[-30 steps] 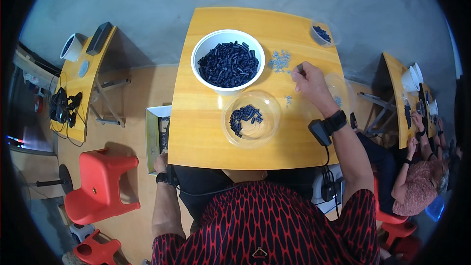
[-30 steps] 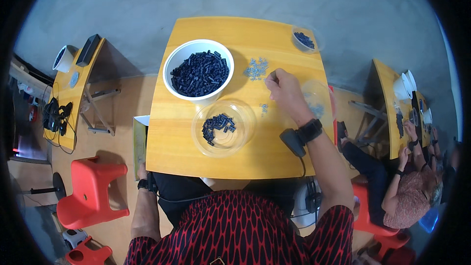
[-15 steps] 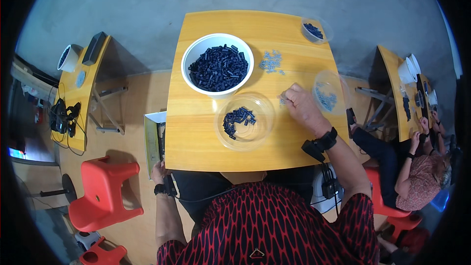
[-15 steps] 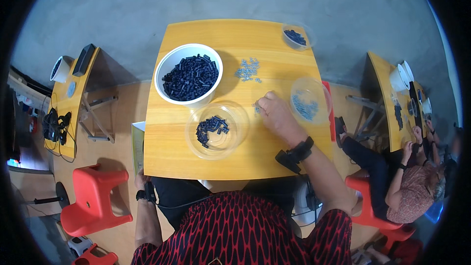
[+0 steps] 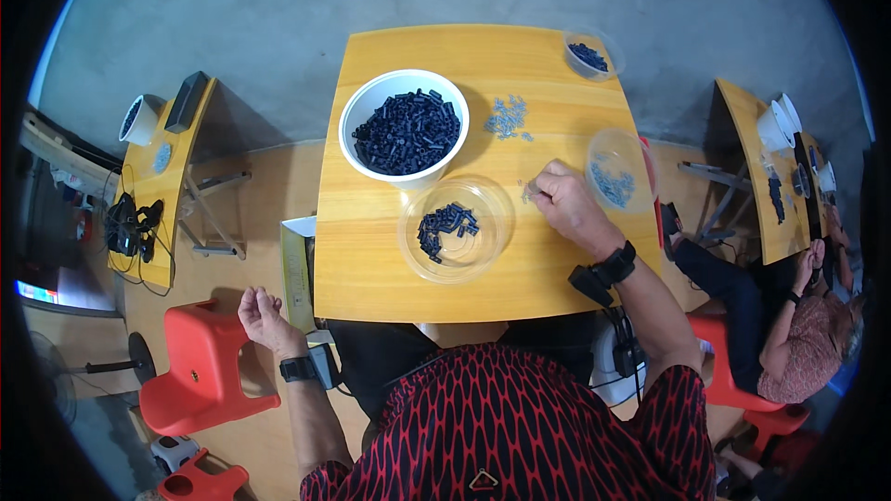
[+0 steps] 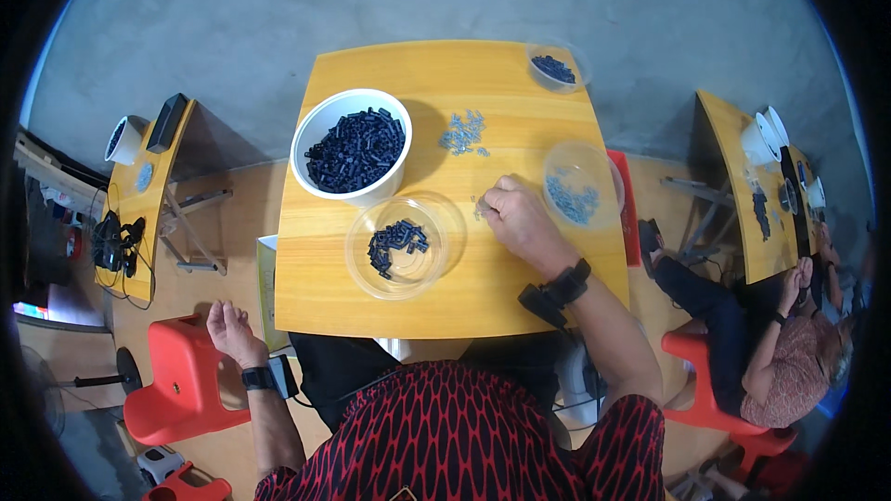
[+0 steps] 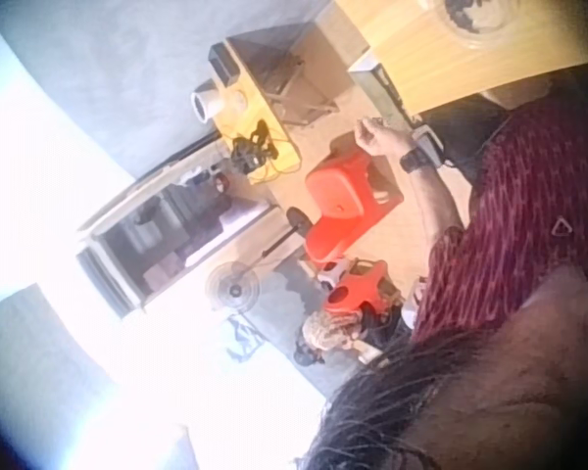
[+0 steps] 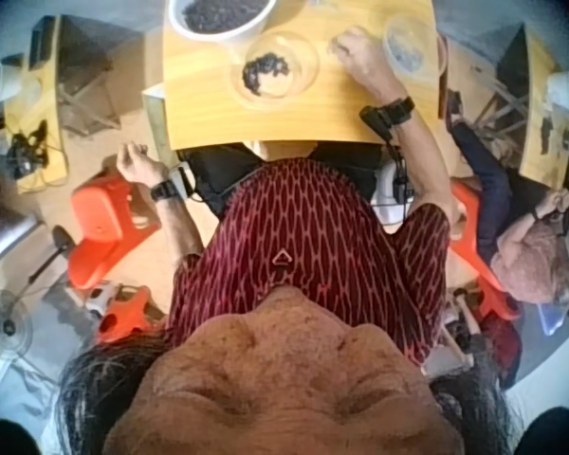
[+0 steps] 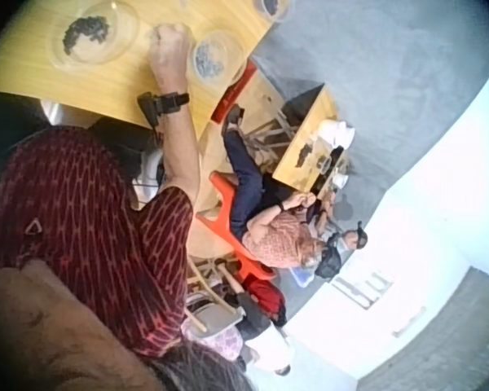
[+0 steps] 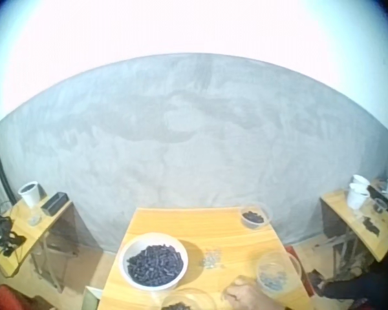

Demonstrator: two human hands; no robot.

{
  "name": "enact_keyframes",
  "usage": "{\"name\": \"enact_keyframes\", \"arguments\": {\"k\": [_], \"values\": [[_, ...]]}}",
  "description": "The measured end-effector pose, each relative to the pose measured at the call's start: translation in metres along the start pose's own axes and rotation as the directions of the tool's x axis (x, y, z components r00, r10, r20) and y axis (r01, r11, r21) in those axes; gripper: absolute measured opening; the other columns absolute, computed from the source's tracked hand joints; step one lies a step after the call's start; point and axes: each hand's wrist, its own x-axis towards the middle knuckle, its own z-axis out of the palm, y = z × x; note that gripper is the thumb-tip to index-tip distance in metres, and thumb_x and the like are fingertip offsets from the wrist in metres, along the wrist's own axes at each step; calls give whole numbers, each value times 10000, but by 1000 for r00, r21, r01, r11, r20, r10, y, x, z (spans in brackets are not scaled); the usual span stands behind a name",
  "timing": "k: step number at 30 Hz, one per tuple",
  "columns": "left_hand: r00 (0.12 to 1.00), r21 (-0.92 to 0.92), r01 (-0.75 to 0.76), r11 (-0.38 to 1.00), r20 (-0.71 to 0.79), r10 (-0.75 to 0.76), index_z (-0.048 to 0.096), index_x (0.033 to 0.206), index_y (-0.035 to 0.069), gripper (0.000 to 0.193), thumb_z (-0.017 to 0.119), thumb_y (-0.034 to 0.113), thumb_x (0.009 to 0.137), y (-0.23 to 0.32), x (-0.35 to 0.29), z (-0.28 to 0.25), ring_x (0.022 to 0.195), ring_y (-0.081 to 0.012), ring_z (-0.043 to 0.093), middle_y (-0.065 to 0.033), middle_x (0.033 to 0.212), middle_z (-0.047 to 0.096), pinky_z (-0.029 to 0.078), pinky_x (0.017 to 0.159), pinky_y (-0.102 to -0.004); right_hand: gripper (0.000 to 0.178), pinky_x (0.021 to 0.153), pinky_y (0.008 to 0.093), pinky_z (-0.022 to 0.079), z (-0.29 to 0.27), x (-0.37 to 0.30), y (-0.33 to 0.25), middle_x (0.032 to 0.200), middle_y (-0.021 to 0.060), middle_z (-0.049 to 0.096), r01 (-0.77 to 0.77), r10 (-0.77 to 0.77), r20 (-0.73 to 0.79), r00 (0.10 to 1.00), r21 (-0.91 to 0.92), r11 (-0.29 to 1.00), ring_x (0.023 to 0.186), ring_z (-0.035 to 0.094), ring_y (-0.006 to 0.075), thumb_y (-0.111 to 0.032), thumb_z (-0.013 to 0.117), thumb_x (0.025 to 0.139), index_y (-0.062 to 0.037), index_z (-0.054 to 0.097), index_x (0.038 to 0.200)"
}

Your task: Manually fitting small black plastic parts onto light blue plastic bases for assembly.

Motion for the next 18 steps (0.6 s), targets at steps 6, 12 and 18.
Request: {"name": "enact_keyframes", "arguments": {"k": [6, 12, 18], "values": [[935, 94, -156, 983, 335, 116, 595, 1094, 15, 148, 641, 55, 958, 39, -73, 66, 890, -113, 580, -53, 1016, 618, 493, 819, -259, 42, 717, 390, 489, 0, -5, -3, 826, 175, 604, -115, 117, -12, 993, 98, 989, 783, 600, 337, 27, 635, 834, 55, 660, 853], [792, 192, -121, 974, 610, -21, 598, 1099, 13, 189, 667, 36, 924, 41, -115, 96, 851, -96, 576, -26, 969, 618, 490, 799, -244, 57, 739, 343, 496, -7, -6, -2, 850, 162, 624, -95, 99, -52, 994, 72, 993, 811, 625, 287, 16, 631, 846, 59, 657, 873], [793, 204, -152, 967, 610, -4, 600, 1093, 11, 176, 659, 44, 930, 37, -115, 98, 824, -90, 564, -27, 961, 612, 486, 775, -237, 52, 725, 354, 497, -7, -3, -3, 857, 170, 629, -89, 90, -12, 996, 19, 996, 810, 627, 300, 12, 637, 848, 57, 647, 873]]}}
